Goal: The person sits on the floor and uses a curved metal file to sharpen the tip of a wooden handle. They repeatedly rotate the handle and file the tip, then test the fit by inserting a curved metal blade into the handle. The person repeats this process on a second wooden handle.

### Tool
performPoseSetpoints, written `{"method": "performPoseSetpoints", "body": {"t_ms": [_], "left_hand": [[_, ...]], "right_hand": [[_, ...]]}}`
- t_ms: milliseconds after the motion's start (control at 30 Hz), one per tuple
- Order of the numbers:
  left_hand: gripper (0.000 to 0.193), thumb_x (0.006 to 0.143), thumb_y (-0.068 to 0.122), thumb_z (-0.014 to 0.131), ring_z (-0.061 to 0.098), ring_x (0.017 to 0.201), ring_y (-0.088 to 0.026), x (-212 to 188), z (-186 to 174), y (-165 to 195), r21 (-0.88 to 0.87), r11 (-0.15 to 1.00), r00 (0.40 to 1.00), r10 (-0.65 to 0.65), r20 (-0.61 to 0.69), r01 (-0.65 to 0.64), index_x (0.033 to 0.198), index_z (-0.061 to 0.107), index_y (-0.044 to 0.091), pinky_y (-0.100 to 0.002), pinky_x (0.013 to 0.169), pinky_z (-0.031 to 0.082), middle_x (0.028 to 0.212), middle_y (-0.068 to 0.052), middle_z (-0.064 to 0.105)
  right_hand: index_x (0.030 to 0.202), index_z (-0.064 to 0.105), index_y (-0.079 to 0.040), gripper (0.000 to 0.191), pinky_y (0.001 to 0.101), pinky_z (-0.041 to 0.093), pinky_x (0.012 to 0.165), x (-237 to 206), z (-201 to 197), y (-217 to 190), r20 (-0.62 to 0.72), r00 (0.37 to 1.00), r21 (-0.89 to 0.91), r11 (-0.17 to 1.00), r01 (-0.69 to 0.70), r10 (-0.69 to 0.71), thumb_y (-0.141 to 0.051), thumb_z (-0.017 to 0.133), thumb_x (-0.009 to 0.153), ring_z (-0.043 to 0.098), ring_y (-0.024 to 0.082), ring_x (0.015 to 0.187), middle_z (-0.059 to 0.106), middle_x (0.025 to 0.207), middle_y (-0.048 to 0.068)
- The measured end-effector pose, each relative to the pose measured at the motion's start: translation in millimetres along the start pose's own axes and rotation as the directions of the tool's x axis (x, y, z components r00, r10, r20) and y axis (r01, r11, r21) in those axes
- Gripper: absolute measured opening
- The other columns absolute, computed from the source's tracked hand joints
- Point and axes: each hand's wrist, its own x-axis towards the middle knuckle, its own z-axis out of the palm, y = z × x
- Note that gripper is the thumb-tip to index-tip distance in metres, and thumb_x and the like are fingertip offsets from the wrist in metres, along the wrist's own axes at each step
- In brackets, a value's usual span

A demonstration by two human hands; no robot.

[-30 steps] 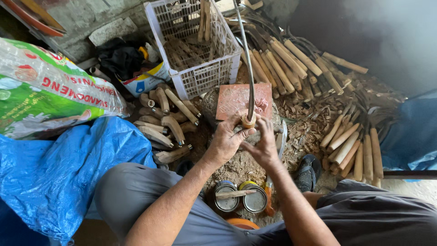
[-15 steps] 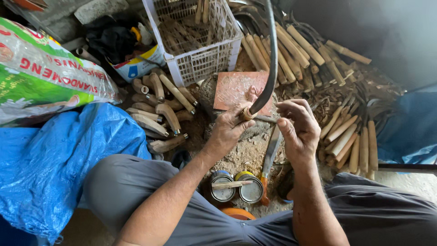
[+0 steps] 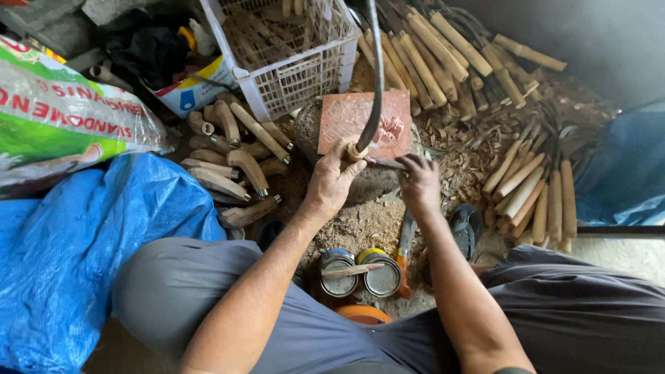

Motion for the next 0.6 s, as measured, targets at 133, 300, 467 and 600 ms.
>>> {"method": "performPoseSetpoints", "body": {"t_ms": [133,300,467,600], "left_hand": [[0.037,0.097,0.002,0.072,0.067,0.1,-0.013,1.2,-6.2,5.0,0.034,0.999,1.0,-0.01,-0.001,0.01,0.129,0.057,0.011,-0.03,0.091,0.055,0.106,-0.003,0.067],[0.036,0.094,0.002,0.074,0.062,0.092,-0.011,1.5,-10.8,13.6,0.081,0.996,0.998,-0.05,0.027,0.047,0.125,0.059,0.011,-0.028,0.088,0.053,0.096,-0.001,0.063],[0.032,0.093,0.0,0.073,0.059,0.089,-0.011,3.1,-13.4,18.9,0.042,0.996,0.997,-0.076,0.006,0.076,0.121,0.063,0.012,-0.027,0.086,0.053,0.093,0.002,0.06],[0.029,0.094,-0.001,0.074,0.055,0.087,-0.011,3.0,-16.3,26.1,0.048,0.992,0.993,-0.115,0.014,0.114,0.118,0.064,0.013,-0.027,0.084,0.052,0.09,0.002,0.053]], "right_hand": [[0.132,0.07,-0.018,0.04,0.0494,0.038,0.105,-0.8,16.8,-6.7,-0.01,0.998,-0.134,0.989,0.063,-0.065,-0.017,0.07,0.092,0.051,0.032,0.124,0.064,0.136,0.003],[0.13,0.068,-0.022,0.031,0.0489,0.039,0.102,2.2,24.0,-4.1,0.055,0.998,-0.164,0.986,-0.008,0.018,-0.017,0.066,0.1,0.056,0.029,0.121,0.064,0.128,0.001],[0.114,0.068,-0.011,0.024,0.0495,0.047,0.089,2.2,21.3,-1.8,-0.03,0.999,-0.099,0.995,0.032,-0.035,-0.009,0.071,0.091,0.058,0.035,0.108,0.063,0.115,0.013],[0.112,0.066,-0.007,0.019,0.045,0.055,0.077,8.3,-28.0,-30.1,-0.119,0.993,0.153,0.988,0.025,-0.007,-0.004,0.073,0.095,0.064,0.033,0.095,0.064,0.107,0.014]]}}
